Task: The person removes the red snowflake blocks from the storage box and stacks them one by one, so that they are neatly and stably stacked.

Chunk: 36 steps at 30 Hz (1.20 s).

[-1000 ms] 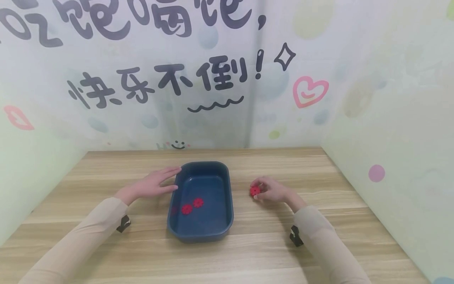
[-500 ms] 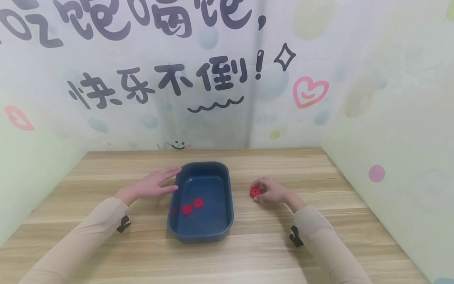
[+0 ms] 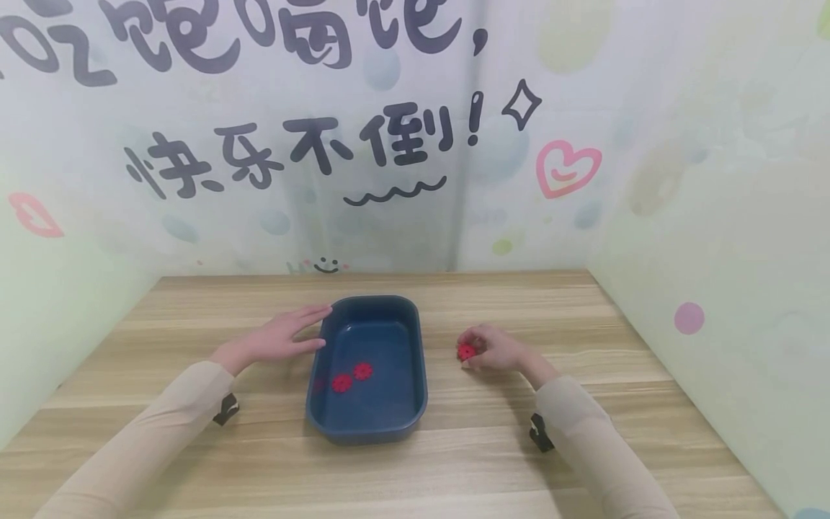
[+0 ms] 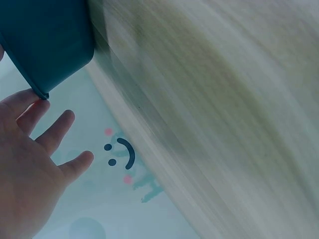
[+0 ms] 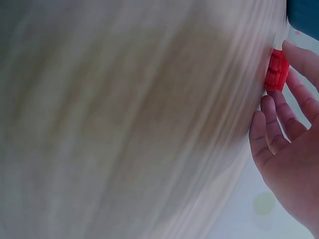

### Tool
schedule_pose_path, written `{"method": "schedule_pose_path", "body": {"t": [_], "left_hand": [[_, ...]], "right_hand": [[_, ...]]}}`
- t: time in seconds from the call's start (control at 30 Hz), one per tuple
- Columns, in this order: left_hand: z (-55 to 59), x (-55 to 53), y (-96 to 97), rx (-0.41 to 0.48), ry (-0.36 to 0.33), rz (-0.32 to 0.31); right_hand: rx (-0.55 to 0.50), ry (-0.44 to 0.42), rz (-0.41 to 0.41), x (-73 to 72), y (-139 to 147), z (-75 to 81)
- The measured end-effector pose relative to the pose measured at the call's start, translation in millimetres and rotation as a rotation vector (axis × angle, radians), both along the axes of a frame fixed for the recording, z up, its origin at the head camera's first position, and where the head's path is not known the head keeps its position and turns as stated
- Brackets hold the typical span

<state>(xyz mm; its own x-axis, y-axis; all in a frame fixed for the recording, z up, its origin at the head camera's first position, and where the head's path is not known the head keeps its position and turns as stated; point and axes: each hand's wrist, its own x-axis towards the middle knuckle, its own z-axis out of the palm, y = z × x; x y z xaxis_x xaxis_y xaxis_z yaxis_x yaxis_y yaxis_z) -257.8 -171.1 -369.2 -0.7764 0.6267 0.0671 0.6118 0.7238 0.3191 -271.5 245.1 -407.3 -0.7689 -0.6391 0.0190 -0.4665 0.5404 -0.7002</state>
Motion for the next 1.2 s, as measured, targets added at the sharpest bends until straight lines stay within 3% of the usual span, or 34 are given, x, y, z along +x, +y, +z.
{"method": "schedule_pose_path", "body": {"t": [0.3, 0.77, 1.0, 1.2], "left_hand": [[0.6, 1.2, 0.2, 0.004, -0.002, 0.005], [2.1, 1.8, 1.3, 0.001, 0.003, 0.001], [2.3, 2.1, 1.7, 0.001, -0.003, 0.005], [2.9, 2.3, 1.4, 0.001, 0.003, 0.001]], "right_hand": [[0.083, 0.04, -0.035, 2.3, -4, 2.6], [0.106, 0.071, -0.039, 2.6, -4, 2.7], [0.068, 0.048, -0.026, 1.9, -3, 4.1], [0.016, 0.042, -0.106, -0.7, 1, 16.8]]}}
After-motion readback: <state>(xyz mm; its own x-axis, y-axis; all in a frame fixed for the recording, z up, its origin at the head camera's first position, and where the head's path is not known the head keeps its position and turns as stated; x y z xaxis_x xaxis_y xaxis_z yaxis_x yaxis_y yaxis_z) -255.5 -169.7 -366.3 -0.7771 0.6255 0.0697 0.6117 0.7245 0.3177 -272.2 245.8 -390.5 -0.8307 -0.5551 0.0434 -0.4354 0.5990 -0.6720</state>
